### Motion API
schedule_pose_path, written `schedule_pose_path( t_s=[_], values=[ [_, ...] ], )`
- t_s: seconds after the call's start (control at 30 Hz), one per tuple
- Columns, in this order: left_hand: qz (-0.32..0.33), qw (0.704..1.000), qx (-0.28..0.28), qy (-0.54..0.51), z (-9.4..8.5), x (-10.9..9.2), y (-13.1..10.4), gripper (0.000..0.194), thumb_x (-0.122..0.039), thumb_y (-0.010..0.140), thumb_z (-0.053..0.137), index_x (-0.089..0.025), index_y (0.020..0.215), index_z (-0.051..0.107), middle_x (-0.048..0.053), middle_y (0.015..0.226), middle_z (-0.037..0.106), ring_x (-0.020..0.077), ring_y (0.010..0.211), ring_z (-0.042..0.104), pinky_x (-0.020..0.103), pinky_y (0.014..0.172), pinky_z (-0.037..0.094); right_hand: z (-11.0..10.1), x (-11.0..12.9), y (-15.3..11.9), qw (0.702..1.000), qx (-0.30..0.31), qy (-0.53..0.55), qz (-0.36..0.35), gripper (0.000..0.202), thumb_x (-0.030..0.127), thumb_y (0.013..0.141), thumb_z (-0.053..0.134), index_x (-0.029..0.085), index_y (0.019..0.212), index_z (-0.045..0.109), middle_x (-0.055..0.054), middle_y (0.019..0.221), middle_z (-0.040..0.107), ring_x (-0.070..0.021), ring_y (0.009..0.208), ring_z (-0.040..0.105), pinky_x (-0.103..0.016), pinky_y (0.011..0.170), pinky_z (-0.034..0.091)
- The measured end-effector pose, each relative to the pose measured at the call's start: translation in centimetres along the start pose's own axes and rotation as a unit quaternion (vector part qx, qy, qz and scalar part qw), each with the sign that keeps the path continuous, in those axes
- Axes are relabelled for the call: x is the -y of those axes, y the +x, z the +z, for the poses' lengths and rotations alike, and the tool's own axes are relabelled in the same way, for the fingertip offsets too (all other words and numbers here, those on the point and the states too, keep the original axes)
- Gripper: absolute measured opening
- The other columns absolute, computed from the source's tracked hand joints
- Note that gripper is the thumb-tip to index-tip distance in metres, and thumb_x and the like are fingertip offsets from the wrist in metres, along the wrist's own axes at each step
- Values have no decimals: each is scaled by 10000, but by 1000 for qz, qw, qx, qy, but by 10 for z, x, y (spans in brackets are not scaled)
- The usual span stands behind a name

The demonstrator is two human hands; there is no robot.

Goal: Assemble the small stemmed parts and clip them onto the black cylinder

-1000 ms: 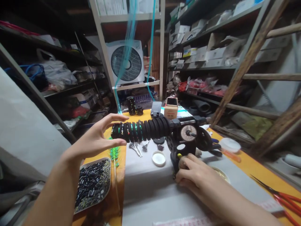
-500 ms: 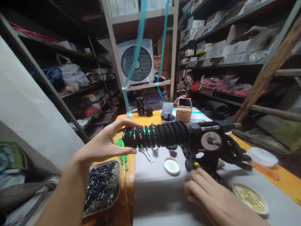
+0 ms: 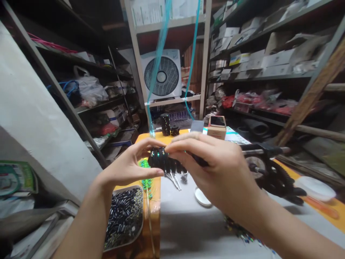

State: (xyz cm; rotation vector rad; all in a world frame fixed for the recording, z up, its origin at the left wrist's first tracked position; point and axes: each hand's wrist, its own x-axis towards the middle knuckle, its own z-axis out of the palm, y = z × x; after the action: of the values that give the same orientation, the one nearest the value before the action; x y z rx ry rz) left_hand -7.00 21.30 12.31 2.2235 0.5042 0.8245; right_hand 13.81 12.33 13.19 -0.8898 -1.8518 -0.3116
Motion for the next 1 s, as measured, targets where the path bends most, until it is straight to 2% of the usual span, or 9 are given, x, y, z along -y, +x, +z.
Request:
schedule_pose_path(
  t_s=[0.2, 0.37, 0.57, 0.8, 1.0],
  values=[
    [7, 1000, 2, 0, 0, 0, 1, 484, -346, 757, 817, -230, 1173, 600, 57, 1191, 640, 237, 1124, 599, 397, 995, 471, 18, -7, 11, 1000, 1, 31, -8, 109, 89, 892, 643, 166, 887, 721, -41, 866, 692, -142, 807, 655, -244, 720, 540],
    [10, 1000, 0, -10, 0, 0, 1, 476, -326, 756, 818, -234, 1168, 598, 57, 1201, 647, 237, 1151, 602, 388, 1013, 464, 18, -8, 10, 999, 7, 37, 6, 133, 91, 898, 630, 201, 900, 704, -27, 876, 697, -157, 794, 658, -269, 709, 539],
    [10, 1000, 2, 0, 1, 1, 1, 473, -327, 758, 817, -237, 1168, 599, 49, 1192, 639, 233, 1134, 600, 379, 985, 472, 19, -7, 12, 999, 18, 32, 4, 107, 86, 892, 637, 154, 875, 718, -40, 866, 688, -141, 779, 644, -252, 708, 518],
    [14, 1000, 4, -7, 0, 1, 1, 491, -303, 762, 815, -235, 1189, 583, 60, 1231, 623, 236, 1167, 584, 391, 1016, 453, 17, -7, 7, 998, 51, 9, -23, 101, 94, 909, 619, 150, 882, 699, -63, 918, 684, -164, 846, 660, -287, 739, 528],
    [10, 1000, -5, -3, 1, 2, 1, 482, -313, 742, 830, -245, 1154, 590, 46, 1173, 633, 240, 1123, 595, 404, 996, 469, 18, -6, 2, 998, 48, -18, -43, 92, 78, 909, 622, 141, 898, 688, -66, 926, 673, -151, 859, 651, -263, 761, 521]
  ],
)
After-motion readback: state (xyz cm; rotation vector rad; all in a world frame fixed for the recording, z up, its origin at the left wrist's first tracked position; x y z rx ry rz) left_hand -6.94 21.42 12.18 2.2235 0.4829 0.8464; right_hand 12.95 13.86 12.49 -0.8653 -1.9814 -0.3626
